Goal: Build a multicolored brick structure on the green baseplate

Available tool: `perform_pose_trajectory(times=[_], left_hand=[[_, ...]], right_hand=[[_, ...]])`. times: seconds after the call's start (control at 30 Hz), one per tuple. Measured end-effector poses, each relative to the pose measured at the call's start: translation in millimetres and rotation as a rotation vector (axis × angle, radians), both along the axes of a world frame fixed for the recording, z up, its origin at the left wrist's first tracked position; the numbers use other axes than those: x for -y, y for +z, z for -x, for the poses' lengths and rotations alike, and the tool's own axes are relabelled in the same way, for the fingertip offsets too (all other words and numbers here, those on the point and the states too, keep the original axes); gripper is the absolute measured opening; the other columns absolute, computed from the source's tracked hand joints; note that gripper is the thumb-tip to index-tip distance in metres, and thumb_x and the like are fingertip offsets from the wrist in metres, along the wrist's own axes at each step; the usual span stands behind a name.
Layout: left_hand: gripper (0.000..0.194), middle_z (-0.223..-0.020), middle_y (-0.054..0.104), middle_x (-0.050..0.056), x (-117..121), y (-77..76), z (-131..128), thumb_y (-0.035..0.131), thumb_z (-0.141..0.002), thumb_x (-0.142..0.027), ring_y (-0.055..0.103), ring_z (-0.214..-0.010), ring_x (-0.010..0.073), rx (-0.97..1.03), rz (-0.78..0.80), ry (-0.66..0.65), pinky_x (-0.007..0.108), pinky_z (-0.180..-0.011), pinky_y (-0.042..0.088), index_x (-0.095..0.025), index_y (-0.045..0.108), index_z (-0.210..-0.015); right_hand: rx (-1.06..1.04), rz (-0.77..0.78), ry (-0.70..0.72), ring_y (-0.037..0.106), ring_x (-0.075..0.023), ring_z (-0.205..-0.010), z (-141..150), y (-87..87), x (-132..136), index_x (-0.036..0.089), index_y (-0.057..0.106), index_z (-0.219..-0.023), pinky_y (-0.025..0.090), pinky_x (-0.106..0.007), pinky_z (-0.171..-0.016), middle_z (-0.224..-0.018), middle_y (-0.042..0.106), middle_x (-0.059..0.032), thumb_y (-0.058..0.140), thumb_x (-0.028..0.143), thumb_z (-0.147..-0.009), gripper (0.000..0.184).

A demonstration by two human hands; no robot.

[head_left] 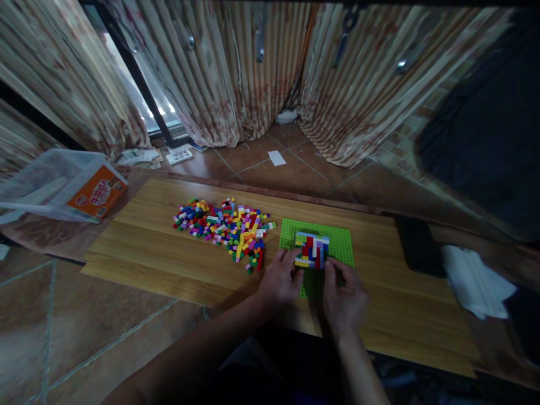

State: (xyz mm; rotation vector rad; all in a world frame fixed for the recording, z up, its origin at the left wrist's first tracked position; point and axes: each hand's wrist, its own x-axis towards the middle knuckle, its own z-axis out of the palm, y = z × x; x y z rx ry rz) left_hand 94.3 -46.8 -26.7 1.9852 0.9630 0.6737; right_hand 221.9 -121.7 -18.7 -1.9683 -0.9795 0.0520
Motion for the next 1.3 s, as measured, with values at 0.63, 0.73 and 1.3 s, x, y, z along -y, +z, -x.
perform_pose_trajectory(times=[0.63,0.73,1.3], left_hand=[[0.043,-0.104,0.057,0.007,0,-4.7,0,0.054,-0.082,-0.018,0.055,-0.068,0.0119,0.0,-0.007,-0.008,0.028,-0.067,0.051,-0.018,0.05,-0.125],[0.044,-0.105,0.057,0.007,0,-3.2,0,0.054,-0.081,-0.016,0.055,-0.067,0.0112,-0.005,0.009,-0.001,0.027,-0.065,0.051,-0.019,0.051,-0.124],[0.044,-0.104,0.056,0.008,3,-5.9,-1,0.054,-0.081,-0.016,0.056,-0.07,0.0142,-0.003,-0.06,0.006,0.031,-0.069,0.054,-0.017,0.05,-0.124]], right_hand=[[0.1,0.154,-0.122,0.053,-0.033,-0.11,-12,-8.4,-31,0.008,0.06,-0.12,0.038,-0.049,-0.094,-0.117,0.062,-0.0231,0.04,0.053,-0.091,0.057],[0.107,0.149,-0.135,0.054,-0.0329,-0.108,-10,-9.3,-31,0.009,0.062,-0.118,0.037,-0.048,-0.094,-0.115,0.064,-0.0218,0.041,0.052,-0.091,0.055],[0.134,0.232,-0.157,0.052,-0.0352,-0.112,-6,-10.7,-34,0.011,0.058,-0.126,0.036,-0.051,-0.093,-0.121,0.063,-0.0217,0.04,0.045,-0.092,0.052]])
